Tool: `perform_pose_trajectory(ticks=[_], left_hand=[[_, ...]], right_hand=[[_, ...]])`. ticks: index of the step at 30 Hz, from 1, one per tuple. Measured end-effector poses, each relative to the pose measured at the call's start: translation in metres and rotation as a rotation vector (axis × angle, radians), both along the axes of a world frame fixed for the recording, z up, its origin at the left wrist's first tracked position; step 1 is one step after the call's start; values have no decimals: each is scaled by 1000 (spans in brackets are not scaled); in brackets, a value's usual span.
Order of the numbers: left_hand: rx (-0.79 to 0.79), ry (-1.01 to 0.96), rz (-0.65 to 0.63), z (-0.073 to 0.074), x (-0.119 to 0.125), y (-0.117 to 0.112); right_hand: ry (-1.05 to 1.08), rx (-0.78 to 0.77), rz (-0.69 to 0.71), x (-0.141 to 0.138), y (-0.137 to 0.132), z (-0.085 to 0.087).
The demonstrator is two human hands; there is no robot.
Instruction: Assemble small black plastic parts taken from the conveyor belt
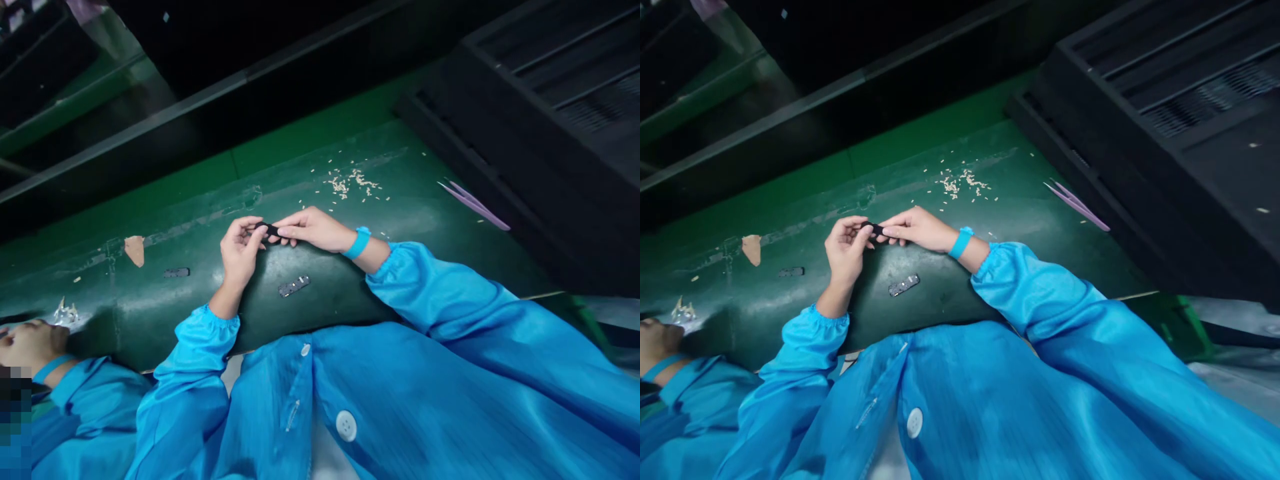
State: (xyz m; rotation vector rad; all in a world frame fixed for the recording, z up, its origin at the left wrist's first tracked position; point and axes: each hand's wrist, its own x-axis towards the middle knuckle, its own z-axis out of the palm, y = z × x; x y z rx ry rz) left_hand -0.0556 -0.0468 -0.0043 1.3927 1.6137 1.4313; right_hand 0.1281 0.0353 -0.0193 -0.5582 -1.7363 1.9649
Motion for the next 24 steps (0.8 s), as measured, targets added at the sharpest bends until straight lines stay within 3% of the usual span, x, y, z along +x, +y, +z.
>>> perform_pose_trajectory(ticks=[3, 5, 8, 10, 14, 18, 21, 24], left_hand=[[5, 68, -55, 8, -7, 2], [0, 248, -176, 20, -12, -6], [-62, 476, -364, 35, -17, -34], [-117, 517, -416, 36, -12, -60], [-184, 688, -365, 19, 17, -107], [-187, 799, -318, 3, 35, -122], [-196, 819, -262, 10, 8, -122], [-289, 939, -35, 22, -49, -125]], right_hand=[[-34, -75, -35, 4, 7, 5], [-106, 3, -90, 10, 2, 13], [-302, 404, -172, 27, -21, 27], [-372, 683, -101, 39, -42, 34], [-338, 1009, 156, 51, -77, 30], [-326, 1181, 171, 48, -86, 17], [-281, 1160, 170, 47, -82, 12], [-274, 1079, 163, 49, -81, 11]])
